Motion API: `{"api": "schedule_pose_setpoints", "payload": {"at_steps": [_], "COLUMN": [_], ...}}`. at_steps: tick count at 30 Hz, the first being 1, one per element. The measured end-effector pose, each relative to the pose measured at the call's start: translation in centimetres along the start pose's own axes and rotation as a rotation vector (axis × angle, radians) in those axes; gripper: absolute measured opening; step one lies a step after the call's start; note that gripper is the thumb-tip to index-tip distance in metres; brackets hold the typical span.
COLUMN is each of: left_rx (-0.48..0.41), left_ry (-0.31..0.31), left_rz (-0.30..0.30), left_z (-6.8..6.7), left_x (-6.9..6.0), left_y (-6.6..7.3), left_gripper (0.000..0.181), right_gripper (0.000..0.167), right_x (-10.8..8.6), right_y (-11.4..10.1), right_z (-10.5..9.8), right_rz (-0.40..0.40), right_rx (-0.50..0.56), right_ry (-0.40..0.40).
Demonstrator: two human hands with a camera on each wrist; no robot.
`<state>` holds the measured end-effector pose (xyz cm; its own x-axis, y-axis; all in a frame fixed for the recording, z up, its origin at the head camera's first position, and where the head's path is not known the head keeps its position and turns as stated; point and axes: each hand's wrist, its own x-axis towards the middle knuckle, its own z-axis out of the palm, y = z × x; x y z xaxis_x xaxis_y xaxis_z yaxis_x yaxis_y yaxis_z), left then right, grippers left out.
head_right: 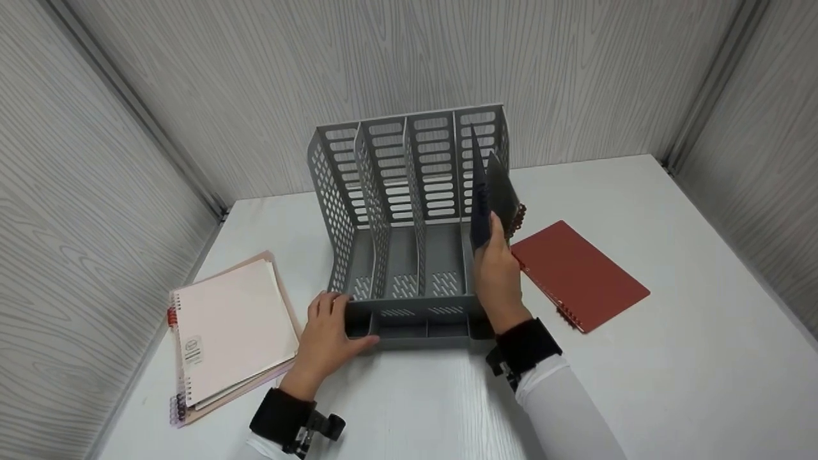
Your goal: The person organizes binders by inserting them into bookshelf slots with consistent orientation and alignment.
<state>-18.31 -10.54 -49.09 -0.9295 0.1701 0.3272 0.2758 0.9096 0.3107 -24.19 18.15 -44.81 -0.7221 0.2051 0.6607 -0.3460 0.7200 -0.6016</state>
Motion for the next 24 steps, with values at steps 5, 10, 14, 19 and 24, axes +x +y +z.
{"api": "schedule_pose_setpoints", "payload": {"at_steps": [5, 10, 14, 19, 24], "left_rx": [0.029, 0.049, 0.042, 0.038, 0.036], "left_ry": [0.020, 0.020, 0.017, 0.014, 0.007], "left_rz": [0.015, 0.024, 0.020, 0.008, 0.008], "left_z": [0.1, 0.0, -0.1, -0.1, 0.0], "left_x": [-0.1, -0.1, -0.1, 0.1, -0.1], "left_y": [0.0, 0.0, 0.0, 0.0, 0.0], "left_gripper": [0.089, 0.089, 0.089, 0.089, 0.088], "right_gripper": [0.046, 0.047, 0.048, 0.049, 0.048], "right_x": [0.1, 0.2, 0.5, 0.8, 0.8], "right_y": [0.3, 0.7, 0.9, 1.0, 1.1], "right_z": [0.4, 0.6, 0.7, 0.8, 0.8], "right_rz": [0.059, 0.141, 0.220, 0.239, 0.268], "right_rx": [-0.024, -0.014, -0.021, -0.061, -0.081], "right_ry": [-0.058, -0.149, -0.214, -0.268, -0.314]}}
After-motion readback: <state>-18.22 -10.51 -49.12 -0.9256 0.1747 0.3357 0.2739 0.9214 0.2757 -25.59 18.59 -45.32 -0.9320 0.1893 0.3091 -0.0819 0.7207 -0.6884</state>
